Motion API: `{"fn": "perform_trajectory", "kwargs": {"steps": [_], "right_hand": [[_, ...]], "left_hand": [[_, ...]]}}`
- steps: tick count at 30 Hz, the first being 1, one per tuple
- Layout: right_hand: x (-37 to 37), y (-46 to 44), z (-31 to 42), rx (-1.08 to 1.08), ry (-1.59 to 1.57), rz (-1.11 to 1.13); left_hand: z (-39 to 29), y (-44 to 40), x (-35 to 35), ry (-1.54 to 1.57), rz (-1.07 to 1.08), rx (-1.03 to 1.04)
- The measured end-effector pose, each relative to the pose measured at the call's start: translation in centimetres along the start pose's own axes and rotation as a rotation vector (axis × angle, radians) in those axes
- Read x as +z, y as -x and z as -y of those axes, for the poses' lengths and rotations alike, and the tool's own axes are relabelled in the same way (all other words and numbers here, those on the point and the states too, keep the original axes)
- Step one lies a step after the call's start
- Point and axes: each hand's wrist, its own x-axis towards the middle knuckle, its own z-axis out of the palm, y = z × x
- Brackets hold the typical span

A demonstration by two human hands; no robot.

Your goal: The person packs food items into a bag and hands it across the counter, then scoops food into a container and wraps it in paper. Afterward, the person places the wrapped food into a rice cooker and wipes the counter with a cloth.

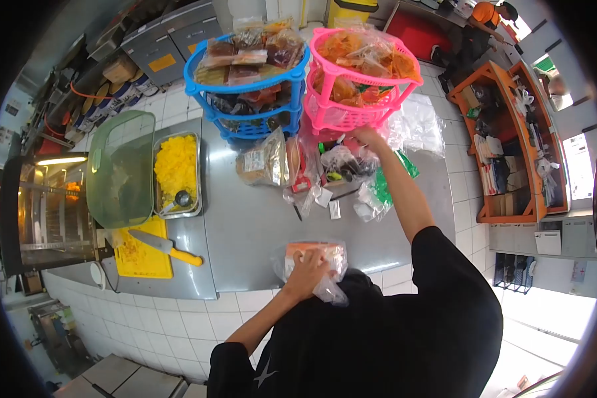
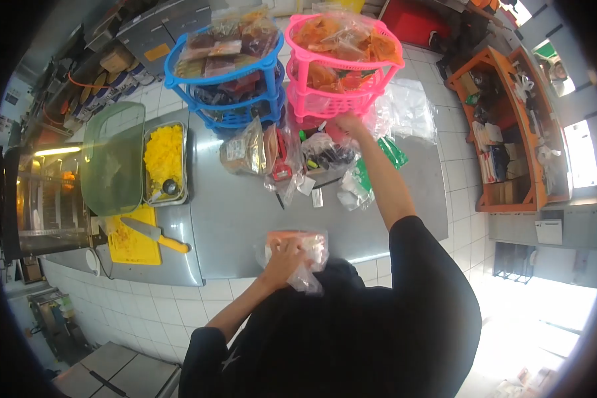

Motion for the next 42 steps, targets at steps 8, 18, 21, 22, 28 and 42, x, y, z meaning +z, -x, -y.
{"fn": "perform_trajectory", "kwargs": {"steps": [8,18,21,22,28,42], "right_hand": [[-5.5,29.5,4.0,-0.252,0.426,-0.155],[8.7,38.8,-1.0,-0.373,0.079,0.166],[8.9,38.8,-1.2,-0.453,0.108,0.160],[8.8,39.2,-0.8,-0.445,0.112,0.166],[9.4,39.3,-1.8,-0.559,0.104,0.155],[10.9,39.1,-3.2,-0.506,0.052,0.362]], "left_hand": [[0.7,1.9,0.7,0.322,-0.160,-0.160],[0.2,2.9,1.8,0.332,-0.356,-0.160],[-0.1,3.0,1.9,0.310,-0.393,-0.125],[-0.3,3.1,2.0,0.306,-0.405,-0.115],[-0.6,2.9,2.1,0.231,-0.516,-0.010],[0.1,1.9,0.9,0.181,-0.437,-0.102]]}}
